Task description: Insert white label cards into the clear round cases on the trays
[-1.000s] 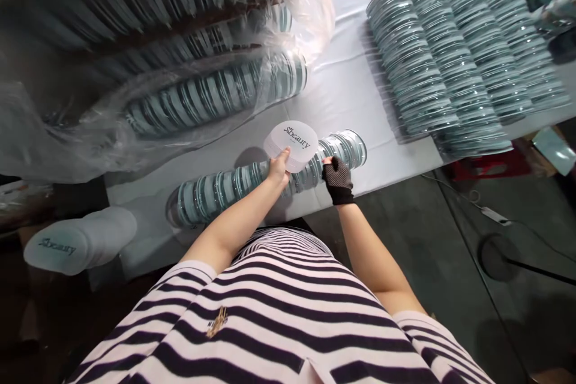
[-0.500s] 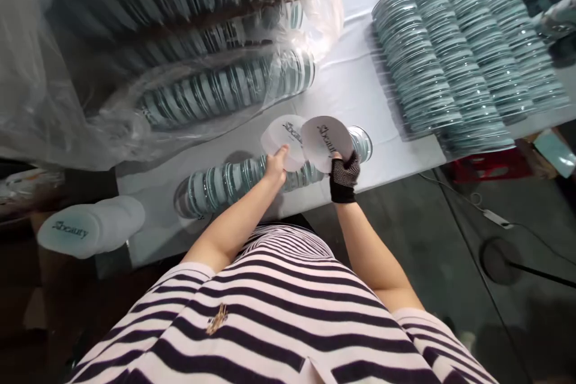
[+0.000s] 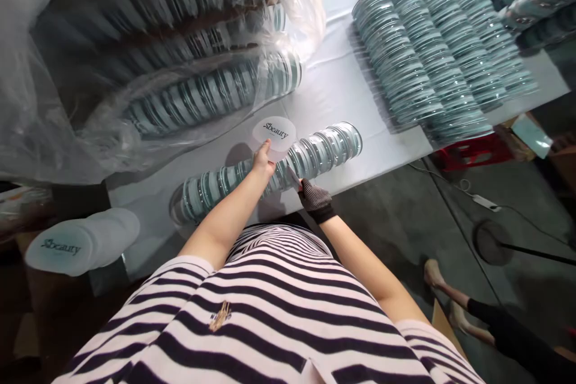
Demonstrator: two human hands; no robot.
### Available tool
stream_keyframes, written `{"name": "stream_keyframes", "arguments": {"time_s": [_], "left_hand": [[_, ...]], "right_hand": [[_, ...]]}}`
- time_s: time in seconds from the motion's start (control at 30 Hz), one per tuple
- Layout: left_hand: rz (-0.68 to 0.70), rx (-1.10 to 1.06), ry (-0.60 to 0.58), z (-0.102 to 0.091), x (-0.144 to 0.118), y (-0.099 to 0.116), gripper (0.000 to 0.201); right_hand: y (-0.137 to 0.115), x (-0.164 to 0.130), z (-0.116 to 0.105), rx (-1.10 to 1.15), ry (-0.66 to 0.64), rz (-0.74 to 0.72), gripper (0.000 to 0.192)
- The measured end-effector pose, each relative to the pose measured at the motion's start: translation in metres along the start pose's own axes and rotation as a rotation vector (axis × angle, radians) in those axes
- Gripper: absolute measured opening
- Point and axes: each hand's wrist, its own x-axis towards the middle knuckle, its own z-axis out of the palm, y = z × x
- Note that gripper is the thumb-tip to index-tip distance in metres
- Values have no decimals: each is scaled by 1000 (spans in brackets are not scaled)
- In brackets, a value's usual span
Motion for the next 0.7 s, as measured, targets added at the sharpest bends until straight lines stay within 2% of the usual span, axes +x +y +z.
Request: {"name": "stream_keyframes", "arguments": {"time_s": [0.1, 0.27, 0.4, 0.5, 0.6, 0.7], "left_hand": [[-4, -6, 13, 0, -2, 1, 29], [2, -31, 31, 0, -3, 0, 33], [-2, -25, 13, -1, -5, 0, 27], [1, -16, 22, -2, -5, 1, 23], [15, 4, 46, -1, 0, 3, 20], [-3, 56, 37, 3, -5, 2, 15]], "right_hand": [[-10, 24, -13, 23, -72, 42, 40], [-8, 23, -26, 29, -92, 74, 30], [-1, 30, -8, 84, 30, 37, 30], [0, 40, 11, 108, 40, 5, 34], [-3, 43, 17, 211, -61, 26, 30], [-10, 33, 6, 452, -202, 106, 28]]}}
